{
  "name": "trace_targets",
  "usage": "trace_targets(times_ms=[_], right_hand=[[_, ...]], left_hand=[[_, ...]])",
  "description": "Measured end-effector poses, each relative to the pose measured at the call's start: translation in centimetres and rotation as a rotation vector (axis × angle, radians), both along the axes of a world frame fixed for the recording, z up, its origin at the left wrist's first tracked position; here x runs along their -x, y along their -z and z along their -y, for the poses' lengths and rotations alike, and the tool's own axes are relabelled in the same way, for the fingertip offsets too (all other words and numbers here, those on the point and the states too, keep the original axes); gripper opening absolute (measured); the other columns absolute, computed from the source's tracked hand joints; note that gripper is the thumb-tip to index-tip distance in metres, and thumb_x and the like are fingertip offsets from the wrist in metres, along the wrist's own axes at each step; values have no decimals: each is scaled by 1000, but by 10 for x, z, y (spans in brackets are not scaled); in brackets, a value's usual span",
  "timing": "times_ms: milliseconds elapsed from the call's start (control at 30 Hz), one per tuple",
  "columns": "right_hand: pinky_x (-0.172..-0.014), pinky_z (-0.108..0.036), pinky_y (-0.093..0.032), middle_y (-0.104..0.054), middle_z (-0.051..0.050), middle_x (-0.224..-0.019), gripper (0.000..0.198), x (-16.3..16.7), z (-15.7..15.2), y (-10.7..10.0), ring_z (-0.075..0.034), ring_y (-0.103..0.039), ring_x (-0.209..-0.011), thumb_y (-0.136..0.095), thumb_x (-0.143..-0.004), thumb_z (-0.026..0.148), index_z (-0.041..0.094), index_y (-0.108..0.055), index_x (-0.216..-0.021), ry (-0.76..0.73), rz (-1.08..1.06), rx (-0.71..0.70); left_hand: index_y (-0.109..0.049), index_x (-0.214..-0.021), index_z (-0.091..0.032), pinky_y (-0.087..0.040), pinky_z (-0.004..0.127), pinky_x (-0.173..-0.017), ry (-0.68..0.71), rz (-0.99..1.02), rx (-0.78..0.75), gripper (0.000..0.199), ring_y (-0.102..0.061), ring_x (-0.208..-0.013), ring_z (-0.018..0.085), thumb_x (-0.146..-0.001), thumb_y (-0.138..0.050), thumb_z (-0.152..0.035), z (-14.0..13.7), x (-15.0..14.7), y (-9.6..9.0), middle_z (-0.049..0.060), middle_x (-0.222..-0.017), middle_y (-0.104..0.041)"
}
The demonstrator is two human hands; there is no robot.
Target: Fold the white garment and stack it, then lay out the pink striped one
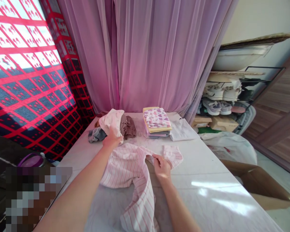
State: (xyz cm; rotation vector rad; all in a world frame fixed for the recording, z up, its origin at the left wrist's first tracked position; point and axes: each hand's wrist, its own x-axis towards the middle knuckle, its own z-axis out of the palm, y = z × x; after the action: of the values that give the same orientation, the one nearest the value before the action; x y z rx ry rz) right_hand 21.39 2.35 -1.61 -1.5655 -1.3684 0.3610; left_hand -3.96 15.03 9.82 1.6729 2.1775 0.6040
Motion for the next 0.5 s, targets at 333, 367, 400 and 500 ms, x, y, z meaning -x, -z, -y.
trace_targets(times_ms=[333, 367, 400, 500], right_hand=[[-73, -29, -50, -74, -5, -87, 26, 5, 4, -2, -20, -69, -80, -45, -87, 28, 22, -70, -90, -51, 75, -46], [-73, -29, -50, -74, -5, -88, 26, 6, 4, -1, -20, -69, -80, -44, -88, 27, 22, -70, -91, -49, 82, -46], [-74, -30, -50, -74, -5, -89, 27, 5, 4, 0, -19, -69, -81, -44, -89, 27, 21, -70, -93, -41, 93, -48], [-81, -33, -50, -73, -7, -99, 29, 1, 6, 2, -21, -68, -90, -45, -89, 28, 21, -69, -103, -29, 187, -59]], left_hand=[[-37, -147, -23, -49, 32, -95, 156, 183, -233, 62, -61, -118, 22, -86, -52, -29, -71, 6, -54, 10, -135, -60], [-36, -148, -22, -48, 34, -98, 209, 234, -233, 67, -57, -124, 24, -85, -56, -31, -70, 6, -54, 11, -140, -57], [-35, -149, -22, -46, 35, -101, 260, 292, -205, 70, -54, -128, 25, -84, -58, -34, -67, 7, -51, 13, -143, -54], [-37, -148, -21, -44, 37, -104, 353, 425, -42, 68, -54, -129, 24, -84, -56, -37, -44, 14, -28, 14, -143, -54]])
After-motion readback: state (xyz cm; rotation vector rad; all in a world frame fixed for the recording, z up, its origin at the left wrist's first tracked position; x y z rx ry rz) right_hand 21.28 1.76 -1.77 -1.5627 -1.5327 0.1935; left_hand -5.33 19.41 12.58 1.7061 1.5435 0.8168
